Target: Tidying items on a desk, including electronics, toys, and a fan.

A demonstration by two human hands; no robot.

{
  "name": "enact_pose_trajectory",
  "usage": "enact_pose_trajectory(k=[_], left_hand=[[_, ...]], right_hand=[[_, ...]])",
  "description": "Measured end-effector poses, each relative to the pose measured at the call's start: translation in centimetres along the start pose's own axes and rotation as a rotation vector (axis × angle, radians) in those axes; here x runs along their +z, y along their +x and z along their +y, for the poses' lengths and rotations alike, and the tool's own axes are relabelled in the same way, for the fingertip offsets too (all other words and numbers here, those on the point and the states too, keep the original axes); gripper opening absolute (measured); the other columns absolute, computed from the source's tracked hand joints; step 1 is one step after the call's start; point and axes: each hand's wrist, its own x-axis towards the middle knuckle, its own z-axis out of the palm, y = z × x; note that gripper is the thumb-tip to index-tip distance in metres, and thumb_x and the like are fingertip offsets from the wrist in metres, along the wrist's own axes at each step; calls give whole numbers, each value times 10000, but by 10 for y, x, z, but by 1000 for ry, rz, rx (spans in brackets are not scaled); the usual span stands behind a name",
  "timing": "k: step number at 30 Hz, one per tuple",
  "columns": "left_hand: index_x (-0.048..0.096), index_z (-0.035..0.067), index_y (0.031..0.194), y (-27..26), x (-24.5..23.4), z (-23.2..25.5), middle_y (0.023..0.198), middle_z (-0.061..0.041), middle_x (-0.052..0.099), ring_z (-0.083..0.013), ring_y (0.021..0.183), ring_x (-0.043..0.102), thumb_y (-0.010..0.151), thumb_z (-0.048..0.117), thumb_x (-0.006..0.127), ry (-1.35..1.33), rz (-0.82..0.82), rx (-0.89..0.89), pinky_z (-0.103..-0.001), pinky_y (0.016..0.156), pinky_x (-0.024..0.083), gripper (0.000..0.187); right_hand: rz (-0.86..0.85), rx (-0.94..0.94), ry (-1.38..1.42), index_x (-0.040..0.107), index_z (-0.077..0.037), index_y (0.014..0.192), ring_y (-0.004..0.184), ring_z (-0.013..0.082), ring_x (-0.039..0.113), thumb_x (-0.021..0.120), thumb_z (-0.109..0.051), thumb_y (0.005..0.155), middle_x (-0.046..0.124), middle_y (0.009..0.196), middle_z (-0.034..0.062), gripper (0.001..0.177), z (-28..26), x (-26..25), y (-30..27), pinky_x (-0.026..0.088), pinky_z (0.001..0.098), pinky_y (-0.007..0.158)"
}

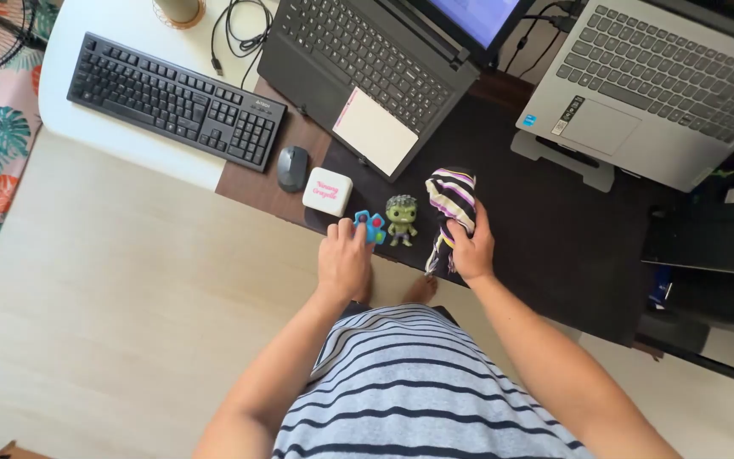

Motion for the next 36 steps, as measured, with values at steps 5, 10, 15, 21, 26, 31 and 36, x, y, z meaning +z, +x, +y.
enact_pose_trajectory(k=[5,10,15,21,26,31,36], left_hand=[[657,106,1077,-2,-41,5,1318,-209,594,-382,1111,584,718,292,823,-81,436,217,-449,847,527,437],[630,49,1148,31,-41,40,1141,-132,680,-262,1053,689,745,216,895,-793,109,-65,-345,917,560,510],[553,-6,1414,62,-10,86,1259,-97,648,-145,1122,619,949,55,666,-1701,-149,54,-311,995,505,483],[511,5,1402,51,-21,166,1276,-86,634,-146,1190,570,1099,248,443,-1387,-173,251,-303,1051,447,394],[591,28,1323,61,0,218,1150,-66,701,-142,1062,634,1087,363,378,-1347,-225,129,-299,952,502,462],[640,-38,1229,48,23,278,1091,-97,700,-170,973,655,1128,441,404,-1726,-384,-156,-329,861,544,544],[555,-11,1387,20,20,327,1172,-56,701,-105,1073,623,1060,359,516,-1233,24,294,-273,925,511,496]], right_hand=[[-18,-60,321,446,-11,1505,1191,165,619,595,-97,948,639,1322,94,583,-31,8,-20,490,312,1053],[-166,-349,400,456,-3,1481,1314,157,565,585,-91,1010,575,1412,92,496,-69,25,-44,432,315,1170],[-56,-185,438,527,-17,1402,1141,148,607,627,-153,1004,640,1267,74,433,-81,6,-33,494,302,1008],[34,109,576,643,-19,1216,955,172,658,734,-198,922,700,1062,73,356,-89,-53,1,542,334,833],[227,-337,-62,670,-52,1178,948,179,671,702,-130,839,680,1054,102,349,-121,-110,-11,546,338,825],[281,-739,-237,657,-10,1160,1005,224,629,692,-135,837,630,1106,161,348,-118,-163,-7,538,364,845],[281,199,697,715,0,1141,869,134,677,636,-170,913,731,994,51,295,-102,-204,12,539,307,778]])
